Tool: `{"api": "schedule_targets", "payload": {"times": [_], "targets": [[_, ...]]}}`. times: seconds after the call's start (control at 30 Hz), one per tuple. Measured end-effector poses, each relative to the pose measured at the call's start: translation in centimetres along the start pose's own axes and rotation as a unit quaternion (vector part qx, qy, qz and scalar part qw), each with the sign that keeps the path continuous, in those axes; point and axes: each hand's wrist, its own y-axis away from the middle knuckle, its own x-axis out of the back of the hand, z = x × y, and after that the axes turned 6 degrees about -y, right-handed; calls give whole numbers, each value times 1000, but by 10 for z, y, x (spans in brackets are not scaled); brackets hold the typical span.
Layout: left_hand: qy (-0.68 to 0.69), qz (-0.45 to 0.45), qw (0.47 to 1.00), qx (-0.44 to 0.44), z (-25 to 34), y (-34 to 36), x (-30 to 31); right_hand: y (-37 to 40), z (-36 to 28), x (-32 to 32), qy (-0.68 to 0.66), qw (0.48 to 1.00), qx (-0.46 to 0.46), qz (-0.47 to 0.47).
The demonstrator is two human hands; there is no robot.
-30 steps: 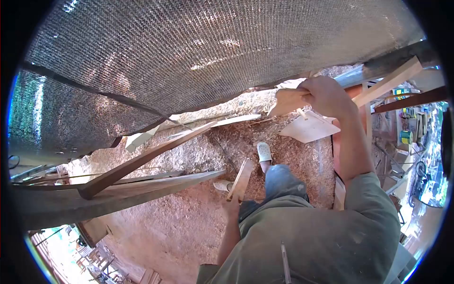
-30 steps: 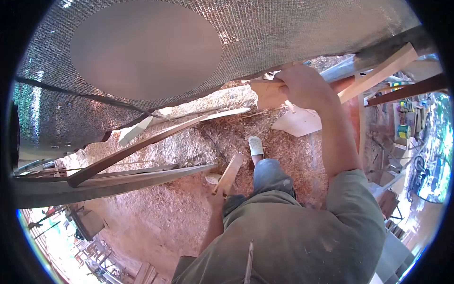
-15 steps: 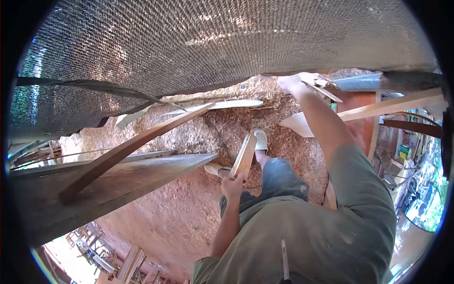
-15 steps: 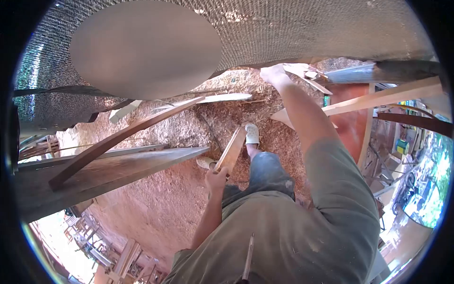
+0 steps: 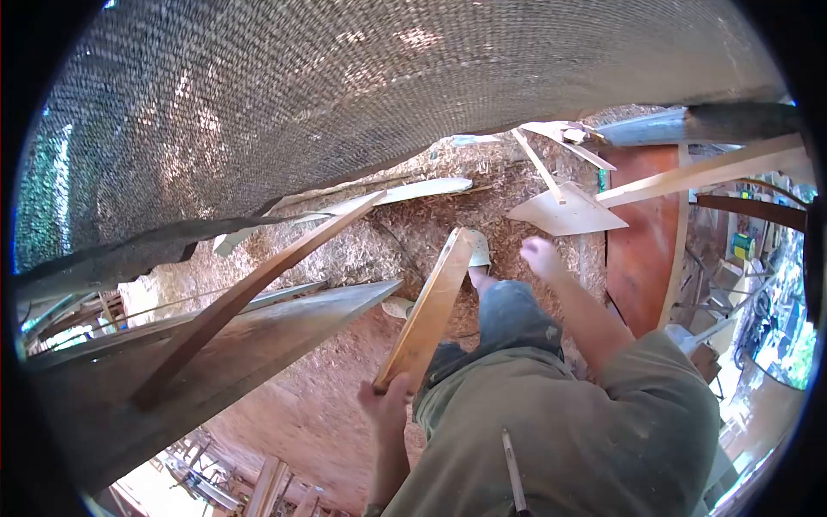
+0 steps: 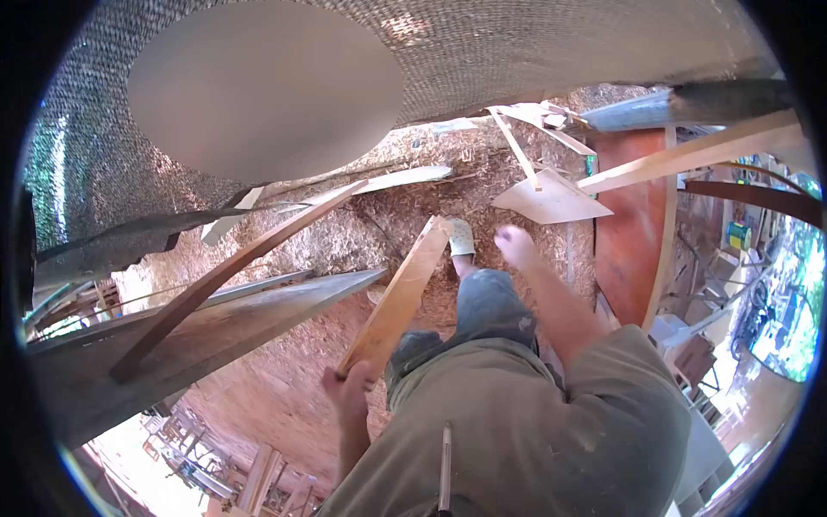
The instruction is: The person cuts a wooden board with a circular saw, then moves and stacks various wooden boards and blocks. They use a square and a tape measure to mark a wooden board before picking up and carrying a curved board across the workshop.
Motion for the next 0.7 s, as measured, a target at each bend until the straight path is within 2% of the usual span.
{"api": "schedule_targets", "payload": {"times": [0.03,0.07,0.1,0.13,0.17,0.2,0.23,0.27,0.3,0.33,0.37,0.4,0.43,0.5,0.57,0.63,0.7], "targets": [[-5,-1,1000,-6,-2,5,9,18,16,8,57,997,-36,-40],[68,18,997,-8,-4,9,19,36,33,15,112,988,-72,-81],[142,36,989,-10,-1,11,24,50,56,20,128,981,-111,-100],[169,31,985,-4,5,13,24,60,84,21,144,971,-149,-118],[164,27,986,-12,13,13,17,68,123,22,136,973,-150,-112],[181,26,982,-37,24,11,5,74,166,21,307,938,-27,-162],[201,26,977,-61,35,6,-8,77,186,19,465,856,97,-204],[174,31,982,-74,41,-5,-22,82,184,18,463,858,96,-198],[148,37,985,-86,47,-21,-39,85,179,22,301,939,-16,-169],[152,29,983,-100,60,-38,-60,87,176,28,125,975,-126,-131],[158,22,981,-111,74,-55,-82,93,150,35,128,976,-126,-126],[163,35,979,-116,81,-80,-106,100,111,40,-31,975,-212,-62],[169,47,977,-120,84,-110,-131,103,89,42,-189,938,-289,6],[249,-7,965,-85,96,-171,-179,107,94,44,-201,937,-284,28],[193,14,980,-34,119,-226,-228,118,96,48,-212,935,-278,53],[194,36,980,10,143,-254,-262,133,99,51,-158,959,-200,120],[234,20,971,36,157,-270,-287,152,74,64,-184,956,-189,132]]}}
